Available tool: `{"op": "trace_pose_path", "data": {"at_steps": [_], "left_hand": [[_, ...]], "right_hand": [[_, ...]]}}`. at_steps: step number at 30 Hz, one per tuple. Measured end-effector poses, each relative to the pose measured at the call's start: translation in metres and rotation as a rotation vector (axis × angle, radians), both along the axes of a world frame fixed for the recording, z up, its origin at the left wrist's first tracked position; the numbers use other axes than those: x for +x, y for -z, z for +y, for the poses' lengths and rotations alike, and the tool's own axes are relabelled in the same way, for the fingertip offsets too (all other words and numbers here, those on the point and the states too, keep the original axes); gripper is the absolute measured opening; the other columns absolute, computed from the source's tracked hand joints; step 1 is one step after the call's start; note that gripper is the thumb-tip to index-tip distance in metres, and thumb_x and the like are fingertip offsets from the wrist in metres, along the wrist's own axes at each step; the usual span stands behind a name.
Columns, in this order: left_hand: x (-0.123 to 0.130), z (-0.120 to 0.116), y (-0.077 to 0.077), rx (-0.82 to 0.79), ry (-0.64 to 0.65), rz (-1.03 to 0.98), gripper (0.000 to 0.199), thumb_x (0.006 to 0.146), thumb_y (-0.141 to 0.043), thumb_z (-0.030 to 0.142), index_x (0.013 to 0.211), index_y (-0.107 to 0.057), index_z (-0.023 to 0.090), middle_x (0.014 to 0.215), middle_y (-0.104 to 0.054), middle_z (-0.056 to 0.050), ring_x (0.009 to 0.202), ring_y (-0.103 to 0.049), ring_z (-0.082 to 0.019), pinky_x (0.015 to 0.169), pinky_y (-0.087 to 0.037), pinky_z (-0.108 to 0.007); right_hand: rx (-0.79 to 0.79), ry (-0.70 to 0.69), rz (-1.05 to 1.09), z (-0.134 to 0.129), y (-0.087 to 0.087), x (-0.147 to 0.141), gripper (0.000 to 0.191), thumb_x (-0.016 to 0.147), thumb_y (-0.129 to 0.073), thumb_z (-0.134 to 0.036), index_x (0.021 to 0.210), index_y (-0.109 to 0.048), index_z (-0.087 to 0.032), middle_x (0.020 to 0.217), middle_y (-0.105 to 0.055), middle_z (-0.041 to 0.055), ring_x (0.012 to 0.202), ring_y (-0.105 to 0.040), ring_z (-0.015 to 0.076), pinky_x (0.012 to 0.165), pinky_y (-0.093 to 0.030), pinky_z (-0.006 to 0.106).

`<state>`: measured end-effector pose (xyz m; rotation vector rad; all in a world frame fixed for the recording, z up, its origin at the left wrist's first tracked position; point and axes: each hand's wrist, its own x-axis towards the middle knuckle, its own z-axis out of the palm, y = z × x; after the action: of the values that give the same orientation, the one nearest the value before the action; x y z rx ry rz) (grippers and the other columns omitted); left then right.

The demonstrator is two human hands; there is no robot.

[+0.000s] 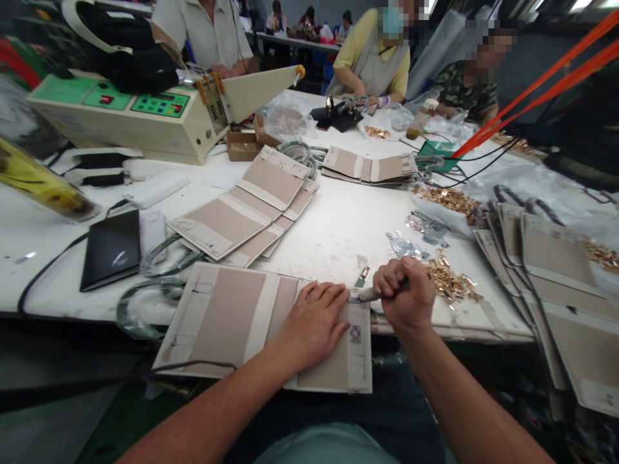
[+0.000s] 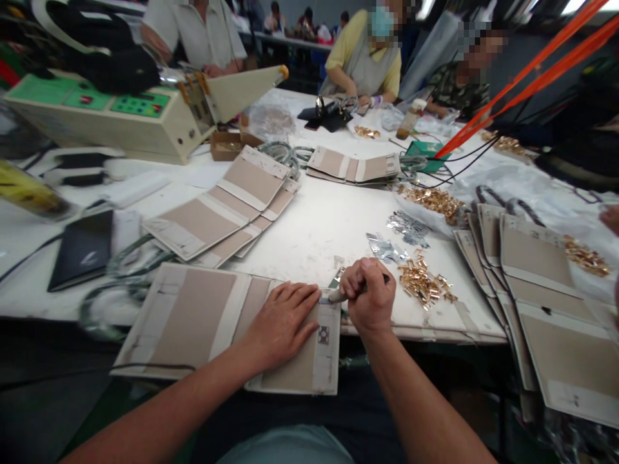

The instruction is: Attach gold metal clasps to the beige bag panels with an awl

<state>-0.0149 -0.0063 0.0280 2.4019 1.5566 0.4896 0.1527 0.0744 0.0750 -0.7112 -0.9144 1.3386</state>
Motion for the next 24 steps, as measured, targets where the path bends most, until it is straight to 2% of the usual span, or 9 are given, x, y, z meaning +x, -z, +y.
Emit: {"op": "trace_pose_path", "data": {"at_steps": [5, 10, 14, 18, 24], "left_hand": [[0.000, 0.000, 0.000, -0.017, -0.008, -0.006, 0.057, 0.103, -0.058, 0.042, 0.155, -0.045, 0.023, 0.160, -0.048, -0.005, 0.147, -0.041, -0.026, 0.127, -0.022, -0.049], [0.000, -0.001, 0.001, -0.021, -0.002, -0.010, 0.057, 0.104, -0.057, 0.042, 0.155, -0.043, 0.022, 0.160, -0.048, -0.005, 0.147, -0.040, -0.025, 0.127, -0.021, -0.048], [0.001, -0.001, 0.000, -0.020, -0.007, -0.003, 0.056, 0.104, -0.056, 0.042, 0.155, -0.044, 0.022, 0.160, -0.048, -0.005, 0.147, -0.040, -0.025, 0.127, -0.022, -0.049], [0.001, 0.000, 0.000, -0.022, -0.008, -0.008, 0.057, 0.104, -0.058, 0.042, 0.155, -0.044, 0.022, 0.159, -0.049, -0.005, 0.146, -0.041, -0.025, 0.127, -0.022, -0.048], [0.000, -0.001, 0.000, -0.021, -0.003, -0.023, 0.057, 0.104, -0.057, 0.041, 0.155, -0.043, 0.020, 0.160, -0.048, -0.007, 0.147, -0.040, -0.025, 0.127, -0.022, -0.048]], "right_hand": [[0.022, -0.017, -0.020, -0.001, -0.006, 0.009, 0.044, 0.088, -0.068, -0.037, 0.058, -0.041, -0.020, 0.050, -0.034, -0.0060, 0.041, -0.035, 0.0086, 0.043, -0.031, 0.026], [0.028, 0.043, 0.022, -0.002, -0.005, 0.009, 0.042, 0.087, -0.067, -0.037, 0.058, -0.041, -0.020, 0.050, -0.032, -0.0066, 0.039, -0.032, 0.0083, 0.042, -0.030, 0.025], [0.036, -0.033, -0.030, -0.003, -0.005, -0.001, 0.043, 0.089, -0.069, -0.034, 0.058, -0.042, -0.020, 0.050, -0.034, -0.0060, 0.041, -0.035, 0.0089, 0.042, -0.031, 0.025], [0.124, -0.072, -0.083, -0.003, -0.010, -0.002, 0.044, 0.092, -0.069, -0.033, 0.059, -0.043, -0.020, 0.052, -0.035, -0.0059, 0.042, -0.036, 0.0087, 0.042, -0.030, 0.025], [0.142, -0.150, -0.281, -0.004, 0.004, -0.003, 0.044, 0.096, -0.067, -0.035, 0.060, -0.045, -0.022, 0.051, -0.041, -0.0045, 0.045, -0.039, 0.0106, 0.044, -0.031, 0.027]]}}
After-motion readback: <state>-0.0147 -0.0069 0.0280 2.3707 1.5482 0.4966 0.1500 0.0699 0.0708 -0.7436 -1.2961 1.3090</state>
